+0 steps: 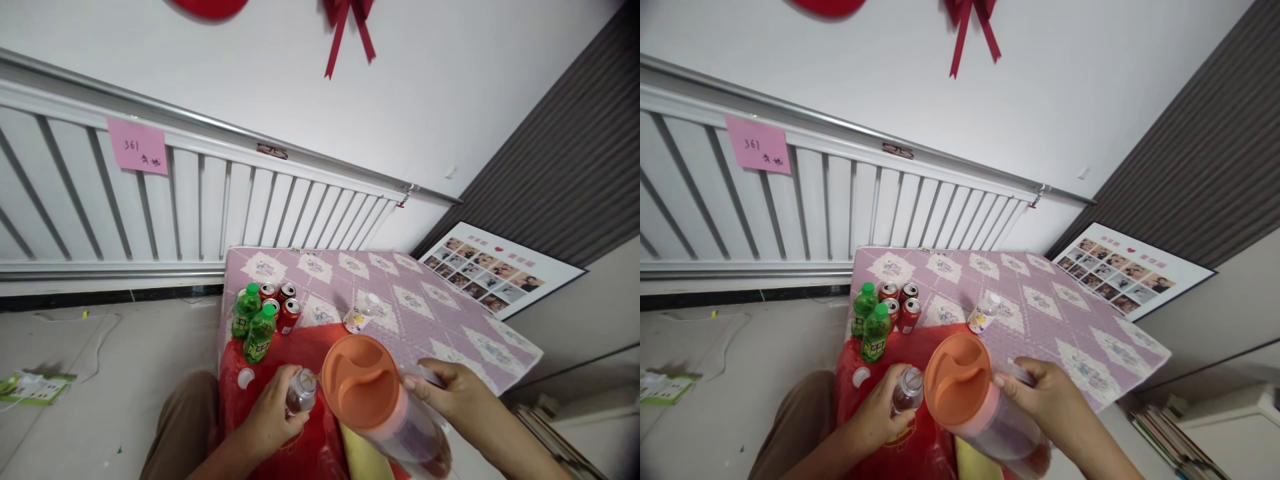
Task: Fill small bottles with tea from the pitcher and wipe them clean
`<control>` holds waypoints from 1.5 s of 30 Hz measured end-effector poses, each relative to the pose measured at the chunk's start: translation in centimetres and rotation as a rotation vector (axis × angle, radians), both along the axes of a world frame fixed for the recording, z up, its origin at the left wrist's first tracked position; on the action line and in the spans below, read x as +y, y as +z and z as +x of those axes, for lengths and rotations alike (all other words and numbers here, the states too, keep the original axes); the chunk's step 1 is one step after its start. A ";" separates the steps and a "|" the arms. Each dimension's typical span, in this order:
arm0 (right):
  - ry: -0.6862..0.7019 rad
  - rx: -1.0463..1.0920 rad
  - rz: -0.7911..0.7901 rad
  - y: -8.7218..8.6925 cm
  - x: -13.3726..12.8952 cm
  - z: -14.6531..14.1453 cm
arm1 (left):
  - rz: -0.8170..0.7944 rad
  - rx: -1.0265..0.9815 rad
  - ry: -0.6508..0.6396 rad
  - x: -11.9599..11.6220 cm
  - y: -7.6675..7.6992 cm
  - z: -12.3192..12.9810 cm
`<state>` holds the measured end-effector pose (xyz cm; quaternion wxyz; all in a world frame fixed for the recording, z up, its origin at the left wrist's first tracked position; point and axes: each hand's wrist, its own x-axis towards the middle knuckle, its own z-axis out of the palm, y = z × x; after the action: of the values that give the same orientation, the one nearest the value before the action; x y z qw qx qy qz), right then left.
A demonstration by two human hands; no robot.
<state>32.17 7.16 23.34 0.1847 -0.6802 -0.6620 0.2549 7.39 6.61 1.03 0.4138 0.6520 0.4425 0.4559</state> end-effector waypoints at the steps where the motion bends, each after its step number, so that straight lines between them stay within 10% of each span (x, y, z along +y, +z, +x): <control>1: 0.001 0.009 0.001 -0.1 0.0 0.1 | 0.000 0.002 -0.001 0.0 0.0 0.0; 45: 0.000 -0.075 -0.030 1.5 -0.2 -1.2 | 0.006 0.002 -0.009 0.1 -0.3 0.1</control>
<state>31.01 6.96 24.80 0.1497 -0.6920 -0.6645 0.2391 7.48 6.66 0.73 0.4134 0.6557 0.4385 0.4549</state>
